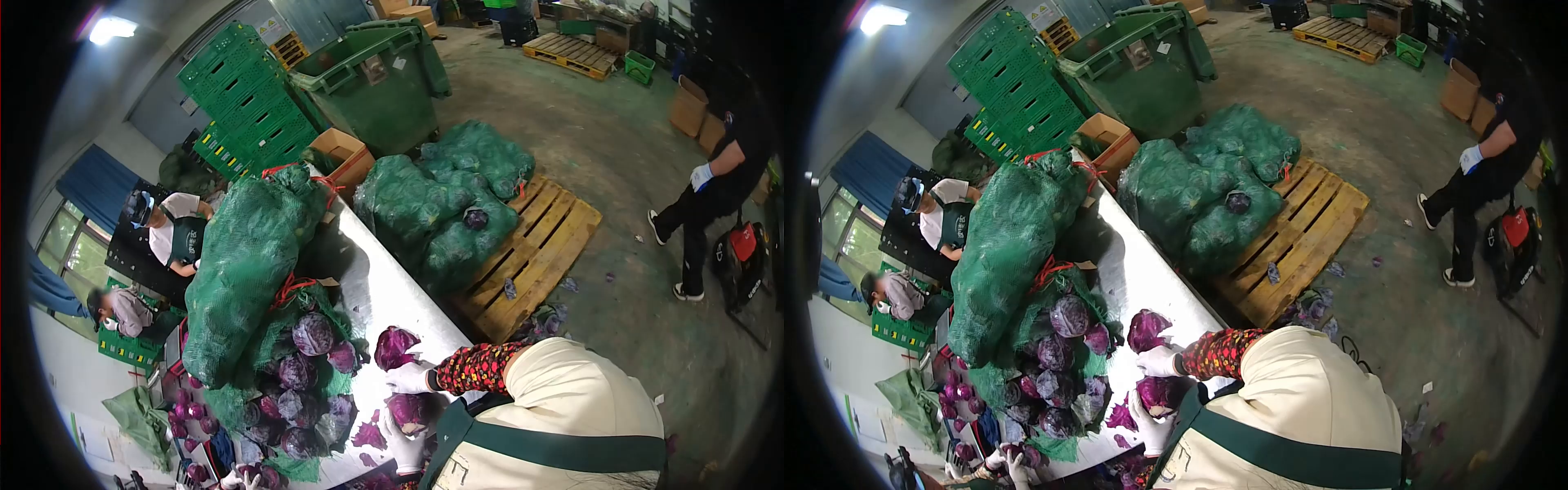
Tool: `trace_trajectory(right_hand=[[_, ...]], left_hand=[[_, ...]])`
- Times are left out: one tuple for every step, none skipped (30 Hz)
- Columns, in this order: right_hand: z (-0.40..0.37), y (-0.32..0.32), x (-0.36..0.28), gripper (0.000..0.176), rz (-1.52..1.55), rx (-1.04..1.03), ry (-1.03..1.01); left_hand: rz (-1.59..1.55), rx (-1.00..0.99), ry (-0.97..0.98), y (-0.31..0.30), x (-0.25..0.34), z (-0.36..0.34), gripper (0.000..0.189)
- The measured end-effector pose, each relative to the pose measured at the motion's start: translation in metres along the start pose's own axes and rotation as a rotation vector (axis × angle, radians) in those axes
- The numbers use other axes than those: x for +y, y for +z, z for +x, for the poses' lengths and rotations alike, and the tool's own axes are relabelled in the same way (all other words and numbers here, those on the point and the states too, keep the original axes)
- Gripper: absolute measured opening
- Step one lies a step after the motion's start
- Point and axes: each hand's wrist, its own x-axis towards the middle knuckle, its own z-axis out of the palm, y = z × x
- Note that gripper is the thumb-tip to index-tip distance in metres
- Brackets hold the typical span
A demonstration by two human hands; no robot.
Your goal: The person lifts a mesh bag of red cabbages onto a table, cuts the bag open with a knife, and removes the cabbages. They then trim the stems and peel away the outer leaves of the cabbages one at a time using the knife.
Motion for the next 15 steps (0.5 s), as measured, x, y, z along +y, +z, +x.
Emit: trace_trajectory(right_hand=[[0.000,-0.001,-0.001,0.026,0.002,-0.005,-0.007],[-0.001,-0.001,-0.003,0.025,0.075,0.019,0.028],[0.000,-0.007,-0.006,0.024,0.148,0.044,0.064],[0.005,-0.009,-0.006,0.030,0.172,-0.033,0.115],[0.012,-0.003,0.000,0.040,0.247,-0.078,0.123],[0.009,-0.019,-0.009,0.046,0.321,-0.221,0.157],[-0.001,-0.049,-0.027,0.052,0.390,-0.364,0.192],[-0.014,-0.066,-0.042,0.063,0.369,-0.328,0.103],[-0.024,-0.082,-0.053,0.069,0.282,-0.362,0.135],[-0.027,-0.091,-0.052,0.070,0.313,-0.384,0.157],[-0.029,-0.096,-0.051,0.071,0.344,-0.407,0.179],[-0.026,-0.091,-0.036,0.071,0.435,-0.425,0.150],[-0.015,-0.074,-0.016,0.071,0.490,-0.523,0.147],[-0.021,-0.092,-0.022,0.067,0.380,-0.530,0.116],[-0.022,-0.106,-0.022,0.064,0.275,-0.543,0.079]], left_hand=[[0.003,0.005,-0.007,0.002,0.001,-0.001,0.102],[-0.061,0.072,-0.051,0.004,0.004,-0.002,0.103],[-0.125,0.140,-0.095,0.007,0.005,-0.003,0.104],[-0.123,0.208,-0.159,0.014,0.001,-0.004,0.106],[-0.174,0.268,-0.188,0.018,-0.001,-0.002,0.104],[-0.206,0.301,-0.252,0.024,-0.002,0.000,0.104],[-0.241,0.335,-0.315,0.029,-0.002,0.003,0.103],[-0.253,0.356,-0.311,0.032,0.004,0.008,0.099],[-0.163,0.344,-0.335,0.034,0.008,0.011,0.101],[-0.131,0.279,-0.361,0.034,0.011,0.013,0.103],[-0.098,0.213,-0.388,0.030,0.011,0.015,0.105],[-0.099,0.124,-0.309,0.024,0.005,0.018,0.109],[-0.065,0.052,-0.275,0.012,0.015,0.023,0.109],[-0.042,0.010,-0.189,0.003,0.024,0.031,0.110],[-0.019,-0.032,-0.125,-0.006,0.031,0.036,0.111]])
